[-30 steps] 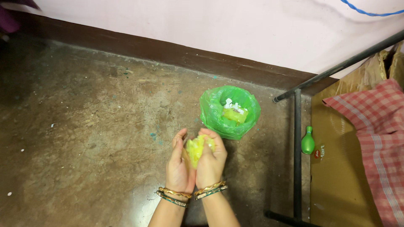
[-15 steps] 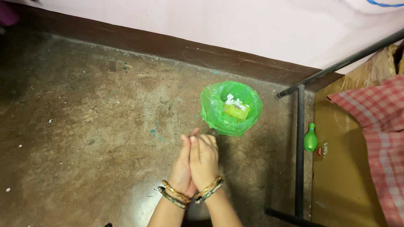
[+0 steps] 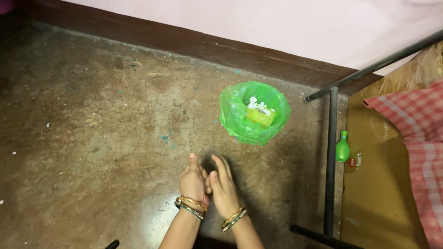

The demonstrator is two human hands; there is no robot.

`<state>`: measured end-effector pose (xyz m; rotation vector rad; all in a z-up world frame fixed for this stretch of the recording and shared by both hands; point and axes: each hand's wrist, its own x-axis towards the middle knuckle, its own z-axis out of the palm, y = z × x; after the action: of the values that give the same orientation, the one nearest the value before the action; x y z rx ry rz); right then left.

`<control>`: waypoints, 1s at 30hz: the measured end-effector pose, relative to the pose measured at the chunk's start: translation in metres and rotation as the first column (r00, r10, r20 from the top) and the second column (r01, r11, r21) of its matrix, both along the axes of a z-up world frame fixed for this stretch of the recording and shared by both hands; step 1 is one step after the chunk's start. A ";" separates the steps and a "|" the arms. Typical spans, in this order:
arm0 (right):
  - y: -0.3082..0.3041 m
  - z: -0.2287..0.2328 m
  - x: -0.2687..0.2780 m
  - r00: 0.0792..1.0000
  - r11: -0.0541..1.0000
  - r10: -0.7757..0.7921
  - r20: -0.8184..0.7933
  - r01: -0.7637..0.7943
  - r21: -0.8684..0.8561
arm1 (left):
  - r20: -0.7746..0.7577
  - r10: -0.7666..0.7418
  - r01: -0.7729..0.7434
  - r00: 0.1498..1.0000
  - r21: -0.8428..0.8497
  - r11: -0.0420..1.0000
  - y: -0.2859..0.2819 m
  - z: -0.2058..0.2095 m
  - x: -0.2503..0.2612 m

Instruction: The person cleans a dirty floor by hand, picking up small debris and placing it into a green plastic bag. They then gather a yellow plastic bag from the floor, crumple it, and put it into the green bag, which is placed inside a small blue bucket.

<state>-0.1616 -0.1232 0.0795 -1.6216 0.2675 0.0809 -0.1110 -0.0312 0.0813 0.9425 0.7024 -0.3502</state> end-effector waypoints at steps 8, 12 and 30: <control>0.023 -0.005 0.008 0.956 0.632 -0.174 -0.234 0.291 0.718 | 0.373 -0.575 0.107 0.728 0.767 0.633 -0.010 -0.033 -0.014; 0.015 -0.023 0.009 0.924 0.519 -0.244 -0.295 0.381 0.765 | 0.276 -0.816 0.031 0.508 0.941 0.337 0.002 -0.029 -0.016; -0.183 0.021 0.123 0.845 0.757 -0.529 0.085 0.424 0.497 | -0.771 -0.590 0.798 0.238 0.502 -0.333 0.040 -0.041 0.055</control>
<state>-0.0386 -0.3063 0.1007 -1.0302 0.4501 -0.4085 -0.0555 0.0087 0.0399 2.6144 0.2536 -1.3512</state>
